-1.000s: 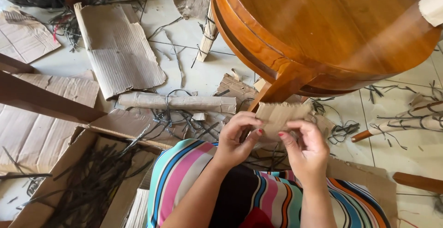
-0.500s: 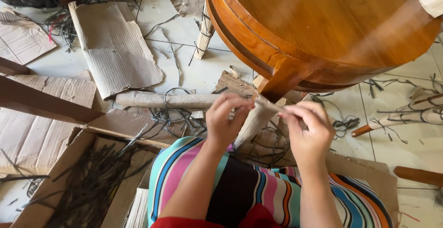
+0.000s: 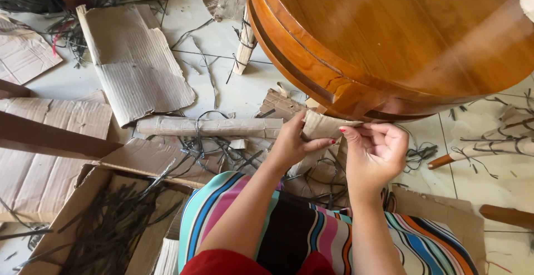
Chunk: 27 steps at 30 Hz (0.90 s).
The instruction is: Wrapping a wooden chair leg with corrugated cardboard and securing it with plastic ties for protection.
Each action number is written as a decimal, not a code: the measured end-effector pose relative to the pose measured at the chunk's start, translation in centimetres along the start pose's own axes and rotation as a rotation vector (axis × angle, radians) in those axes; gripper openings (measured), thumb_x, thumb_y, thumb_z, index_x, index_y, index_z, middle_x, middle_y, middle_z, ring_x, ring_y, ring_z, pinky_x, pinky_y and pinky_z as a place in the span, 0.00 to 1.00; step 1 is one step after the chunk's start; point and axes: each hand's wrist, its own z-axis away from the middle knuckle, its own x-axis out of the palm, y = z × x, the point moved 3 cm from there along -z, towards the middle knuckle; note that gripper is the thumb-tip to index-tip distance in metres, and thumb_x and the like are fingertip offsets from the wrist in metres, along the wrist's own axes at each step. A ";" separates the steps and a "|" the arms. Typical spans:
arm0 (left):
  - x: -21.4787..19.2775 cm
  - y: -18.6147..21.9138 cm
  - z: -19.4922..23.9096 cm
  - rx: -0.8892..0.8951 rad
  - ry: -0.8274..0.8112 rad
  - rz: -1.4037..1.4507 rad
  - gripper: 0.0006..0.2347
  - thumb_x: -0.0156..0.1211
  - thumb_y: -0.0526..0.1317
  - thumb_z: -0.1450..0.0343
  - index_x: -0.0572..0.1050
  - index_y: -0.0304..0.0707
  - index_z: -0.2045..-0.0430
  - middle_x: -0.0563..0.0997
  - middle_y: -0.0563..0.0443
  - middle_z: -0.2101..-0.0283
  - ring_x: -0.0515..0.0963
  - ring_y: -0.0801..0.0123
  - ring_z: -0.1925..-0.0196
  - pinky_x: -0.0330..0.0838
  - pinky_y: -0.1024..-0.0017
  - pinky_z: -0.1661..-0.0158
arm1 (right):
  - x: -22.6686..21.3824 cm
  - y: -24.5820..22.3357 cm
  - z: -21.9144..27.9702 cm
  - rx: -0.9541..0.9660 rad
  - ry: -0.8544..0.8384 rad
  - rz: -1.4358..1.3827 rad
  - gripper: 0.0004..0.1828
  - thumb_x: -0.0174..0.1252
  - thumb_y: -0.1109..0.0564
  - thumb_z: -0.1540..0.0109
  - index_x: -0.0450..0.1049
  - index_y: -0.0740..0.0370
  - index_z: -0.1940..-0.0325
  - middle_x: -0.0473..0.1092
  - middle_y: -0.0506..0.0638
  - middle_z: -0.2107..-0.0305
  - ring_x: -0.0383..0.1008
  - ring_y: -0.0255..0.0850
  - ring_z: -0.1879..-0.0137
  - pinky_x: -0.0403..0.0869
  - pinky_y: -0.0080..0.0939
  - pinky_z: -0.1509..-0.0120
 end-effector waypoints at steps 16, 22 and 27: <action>3.2 0.1 3.0 0.078 0.055 -0.188 0.32 0.82 0.47 0.47 0.78 0.36 0.50 0.84 0.37 0.58 0.85 0.45 0.53 0.81 0.58 0.55 | -4.5 0.9 1.8 0.041 -0.063 0.034 0.12 0.69 0.67 0.37 0.70 0.78 0.63 0.71 0.64 0.70 0.81 0.53 0.69 0.83 0.47 0.66; 2.7 2.2 2.7 0.170 -0.083 -0.354 0.30 0.73 0.50 0.36 0.74 0.27 0.46 0.81 0.31 0.53 0.83 0.38 0.51 0.79 0.54 0.51 | -5.2 0.5 1.4 0.031 -0.124 0.026 0.11 0.65 0.65 0.35 0.71 0.79 0.64 0.69 0.62 0.71 0.81 0.57 0.67 0.83 0.48 0.67; 1.2 4.8 2.3 0.122 -0.160 -0.294 0.41 0.77 0.50 0.39 0.63 0.30 0.33 0.79 0.31 0.48 0.82 0.41 0.46 0.77 0.49 0.47 | -6.6 1.5 1.9 0.228 -0.210 -0.137 0.09 0.63 0.65 0.35 0.71 0.76 0.62 0.71 0.60 0.69 0.83 0.54 0.61 0.84 0.48 0.59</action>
